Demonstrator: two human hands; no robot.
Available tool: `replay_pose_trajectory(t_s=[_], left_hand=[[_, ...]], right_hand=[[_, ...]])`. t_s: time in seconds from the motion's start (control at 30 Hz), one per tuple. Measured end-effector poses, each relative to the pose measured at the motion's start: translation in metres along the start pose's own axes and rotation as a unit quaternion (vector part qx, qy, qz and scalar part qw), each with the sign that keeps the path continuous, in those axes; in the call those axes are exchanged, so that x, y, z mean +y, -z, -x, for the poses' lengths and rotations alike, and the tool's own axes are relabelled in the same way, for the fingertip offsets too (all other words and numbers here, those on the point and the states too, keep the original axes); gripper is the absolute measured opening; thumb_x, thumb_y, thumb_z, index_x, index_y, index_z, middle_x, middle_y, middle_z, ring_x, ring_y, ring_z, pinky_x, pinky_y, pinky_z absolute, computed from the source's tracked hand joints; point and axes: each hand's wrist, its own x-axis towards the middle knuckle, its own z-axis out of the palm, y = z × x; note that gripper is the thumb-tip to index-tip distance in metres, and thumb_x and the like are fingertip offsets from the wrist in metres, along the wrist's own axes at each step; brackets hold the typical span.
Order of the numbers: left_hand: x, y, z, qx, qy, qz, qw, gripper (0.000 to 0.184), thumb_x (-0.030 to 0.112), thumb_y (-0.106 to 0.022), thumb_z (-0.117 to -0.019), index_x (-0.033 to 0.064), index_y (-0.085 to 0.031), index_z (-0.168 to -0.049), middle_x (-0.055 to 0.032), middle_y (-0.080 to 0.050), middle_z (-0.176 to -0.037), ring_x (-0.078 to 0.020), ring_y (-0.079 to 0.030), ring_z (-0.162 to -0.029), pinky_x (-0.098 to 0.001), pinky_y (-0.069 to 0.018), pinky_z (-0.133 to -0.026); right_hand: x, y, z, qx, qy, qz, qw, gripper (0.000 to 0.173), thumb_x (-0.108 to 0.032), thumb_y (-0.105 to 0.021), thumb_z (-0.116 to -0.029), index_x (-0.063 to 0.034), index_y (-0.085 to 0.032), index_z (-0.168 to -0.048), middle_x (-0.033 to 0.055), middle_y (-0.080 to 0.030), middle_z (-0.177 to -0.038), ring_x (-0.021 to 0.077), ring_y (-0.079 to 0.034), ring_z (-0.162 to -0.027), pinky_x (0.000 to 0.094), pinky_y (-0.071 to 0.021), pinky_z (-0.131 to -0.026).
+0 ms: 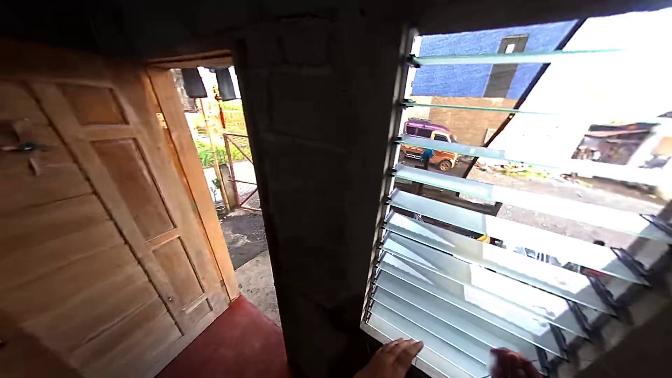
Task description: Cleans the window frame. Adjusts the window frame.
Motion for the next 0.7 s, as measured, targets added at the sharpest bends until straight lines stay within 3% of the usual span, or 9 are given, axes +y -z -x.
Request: replay_pose_trajectory(t_s=[0.1,0.2,0.23,0.3,0.4,0.5,0.53,0.63,0.7], left_hand=[[0.003,0.003,-0.007,0.012,-0.013,0.007,1.0,0.075,0.028,-0.066,-0.0997,0.0011,-0.03,-0.16,-0.0243,-0.041,-0.159,-0.0425,-0.036,-0.149,-0.0684,-0.0207,-0.12],[-0.013,0.026,-0.008,0.052,-0.069,0.002,0.996,0.045,0.015,-0.06,-0.1018,0.0008,-0.054,-0.144,-0.0201,-0.067,-0.131,-0.0383,-0.061,-0.128,-0.0716,-0.0281,-0.116],[-0.018,0.042,-0.006,0.058,-0.083,0.006,0.995,0.032,0.009,-0.057,-0.1014,0.0001,-0.063,-0.132,-0.0187,-0.072,-0.117,-0.0349,-0.068,-0.114,-0.0655,-0.037,-0.112],[-0.026,0.084,0.001,0.065,-0.1,0.032,0.992,0.024,-0.001,-0.051,-0.0992,-0.0023,-0.068,-0.117,-0.0181,-0.071,-0.1,-0.0268,-0.069,-0.089,-0.0452,-0.0548,-0.09],[-0.027,0.16,0.011,0.054,-0.053,0.078,0.994,0.026,0.001,-0.047,-0.101,-0.0045,-0.066,-0.118,-0.0165,-0.066,-0.103,-0.018,-0.062,-0.077,-0.0336,-0.0541,-0.071],[-0.023,0.235,0.008,0.092,-0.041,0.084,0.991,0.025,0.012,-0.042,-0.107,-0.0009,-0.062,-0.116,-0.0035,-0.06,-0.087,-0.0038,-0.051,-0.064,-0.0214,-0.047,-0.059],[-0.019,0.256,0.002,0.127,-0.054,0.069,0.988,0.026,0.012,-0.042,-0.1073,-0.0015,-0.064,-0.114,-0.0019,-0.059,-0.085,-0.0016,-0.049,-0.066,-0.0195,-0.0433,-0.062],[0.002,0.322,-0.024,0.184,-0.061,0.02,0.981,0.029,0.014,-0.044,-0.1087,-0.0024,-0.066,-0.117,-0.0077,-0.067,-0.101,-0.0061,-0.058,-0.087,-0.0254,-0.0482,-0.082],[0.012,0.358,-0.048,0.215,-0.092,-0.014,0.972,0.022,0.012,-0.051,-0.1072,-0.0017,-0.066,-0.116,-0.0099,-0.067,-0.1,-0.01,-0.059,-0.084,-0.0291,-0.0505,-0.081]], right_hand=[[-0.042,-0.043,-0.014,-0.065,0.044,-0.061,0.995,0.031,-0.015,-0.045,-0.1088,-0.0218,-0.074,-0.102,-0.0107,-0.075,-0.091,0.0021,-0.069,-0.076,0.02,-0.059,-0.073],[-0.085,-0.08,-0.026,-0.076,0.063,-0.062,0.993,0.037,-0.013,-0.037,-0.1099,-0.0195,-0.072,-0.101,-0.0087,-0.074,-0.088,0.0043,-0.07,-0.075,0.0212,-0.0603,-0.073],[-0.097,-0.093,-0.031,-0.066,0.065,-0.056,0.994,0.039,-0.012,-0.034,-0.11,-0.0181,-0.071,-0.099,-0.0087,-0.074,-0.086,0.004,-0.069,-0.073,0.0205,-0.0602,-0.071],[-0.119,-0.114,-0.047,-0.061,0.074,-0.045,0.994,0.04,-0.011,-0.032,-0.11,-0.0159,-0.07,-0.099,-0.0089,-0.072,-0.083,0.0032,-0.068,-0.071,0.0194,-0.0596,-0.069],[-0.141,-0.143,-0.082,-0.07,0.087,-0.045,0.993,0.037,-0.014,-0.03,-0.1108,-0.014,-0.066,-0.103,-0.0097,-0.071,-0.081,0.0017,-0.067,-0.068,0.0185,-0.0596,-0.066],[-0.16,-0.175,-0.116,-0.074,0.074,-0.041,0.994,0.033,-0.019,-0.029,-0.1123,-0.0124,-0.062,-0.108,-0.01,-0.068,-0.078,0.0017,-0.065,-0.067,0.0192,-0.0593,-0.066],[-0.167,-0.186,-0.128,-0.069,0.068,-0.044,0.994,0.032,-0.021,-0.03,-0.1128,-0.0121,-0.061,-0.108,-0.0097,-0.066,-0.077,0.0017,-0.064,-0.066,0.0191,-0.0588,-0.066],[-0.188,-0.22,-0.163,-0.045,0.053,-0.05,0.996,0.03,-0.024,-0.031,-0.1137,-0.0113,-0.057,-0.112,-0.0082,-0.063,-0.077,0.0029,-0.062,-0.065,0.0203,-0.057,-0.065],[-0.204,-0.239,-0.184,-0.033,0.059,-0.044,0.997,0.03,-0.027,-0.032,-0.1139,-0.0097,-0.056,-0.117,-0.0063,-0.062,-0.079,0.0049,-0.062,-0.066,0.0232,-0.0573,-0.068]])
